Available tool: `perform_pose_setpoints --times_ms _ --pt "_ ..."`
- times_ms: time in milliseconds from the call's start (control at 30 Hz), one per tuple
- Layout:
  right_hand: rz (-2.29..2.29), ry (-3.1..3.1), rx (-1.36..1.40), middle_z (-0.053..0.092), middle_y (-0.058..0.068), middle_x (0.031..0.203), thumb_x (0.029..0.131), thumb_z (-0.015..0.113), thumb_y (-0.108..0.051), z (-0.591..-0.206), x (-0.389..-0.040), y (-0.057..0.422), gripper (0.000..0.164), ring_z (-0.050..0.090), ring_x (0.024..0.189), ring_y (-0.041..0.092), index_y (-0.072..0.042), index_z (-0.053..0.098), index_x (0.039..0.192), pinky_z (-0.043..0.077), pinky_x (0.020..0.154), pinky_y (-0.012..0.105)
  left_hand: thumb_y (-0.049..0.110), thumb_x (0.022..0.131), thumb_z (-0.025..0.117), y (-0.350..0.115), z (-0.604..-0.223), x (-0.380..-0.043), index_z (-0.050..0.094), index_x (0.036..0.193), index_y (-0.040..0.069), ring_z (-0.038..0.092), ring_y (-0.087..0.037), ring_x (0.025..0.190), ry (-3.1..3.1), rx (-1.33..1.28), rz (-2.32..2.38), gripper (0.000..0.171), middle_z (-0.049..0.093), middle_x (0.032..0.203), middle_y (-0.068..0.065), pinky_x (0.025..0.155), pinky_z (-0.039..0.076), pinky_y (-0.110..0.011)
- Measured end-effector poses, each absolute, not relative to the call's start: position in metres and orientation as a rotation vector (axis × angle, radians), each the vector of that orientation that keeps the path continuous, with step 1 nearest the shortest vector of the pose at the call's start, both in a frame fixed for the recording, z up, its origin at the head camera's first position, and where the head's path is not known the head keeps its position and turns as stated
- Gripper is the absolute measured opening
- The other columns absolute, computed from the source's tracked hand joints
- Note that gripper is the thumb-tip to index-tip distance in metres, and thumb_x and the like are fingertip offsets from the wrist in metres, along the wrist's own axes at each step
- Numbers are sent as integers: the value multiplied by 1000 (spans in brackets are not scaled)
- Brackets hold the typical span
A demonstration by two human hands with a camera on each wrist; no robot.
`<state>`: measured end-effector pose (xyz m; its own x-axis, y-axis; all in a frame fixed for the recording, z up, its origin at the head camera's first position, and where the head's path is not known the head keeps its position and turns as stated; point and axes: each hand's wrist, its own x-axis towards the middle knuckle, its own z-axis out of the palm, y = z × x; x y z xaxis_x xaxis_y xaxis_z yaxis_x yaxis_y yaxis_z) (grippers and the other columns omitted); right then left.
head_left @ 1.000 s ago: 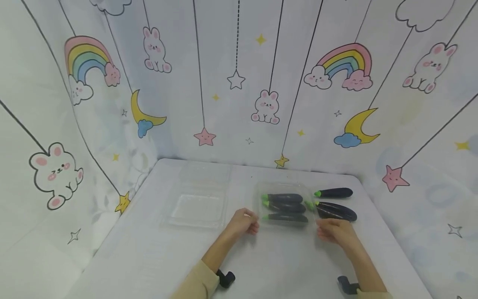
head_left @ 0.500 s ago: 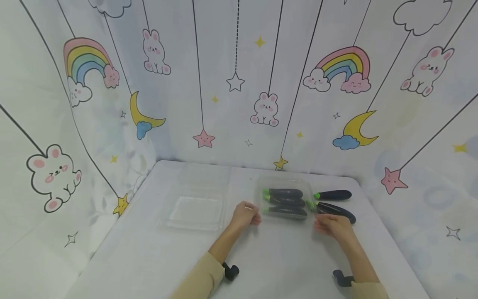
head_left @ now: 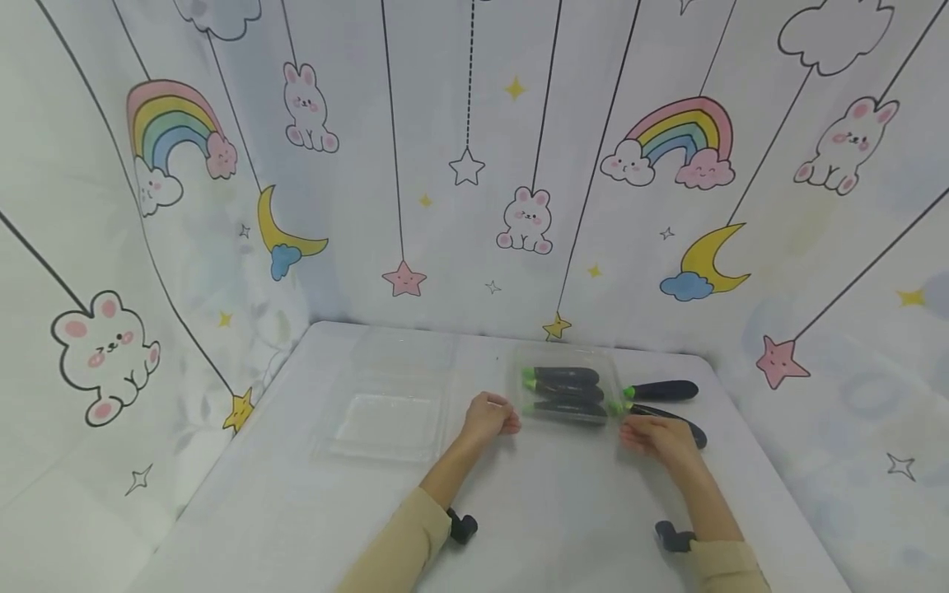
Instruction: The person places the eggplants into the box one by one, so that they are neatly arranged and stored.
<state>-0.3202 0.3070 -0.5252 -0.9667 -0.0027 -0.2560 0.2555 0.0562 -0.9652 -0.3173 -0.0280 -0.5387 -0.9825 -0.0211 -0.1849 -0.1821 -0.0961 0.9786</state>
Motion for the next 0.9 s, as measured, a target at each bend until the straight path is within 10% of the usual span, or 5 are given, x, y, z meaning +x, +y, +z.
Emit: perform_pose_setpoints --times_ms 900 --pt "-1944 2628 287 79 19 95 102 68 -10 -523 -313 306 39 78 75 12 16 61 131 65 77 34 12 102 61 -75 -523 -289 51 136 -10 73 -29 102 2015 -21 2268 42 57 131 -32 94 61 -35"
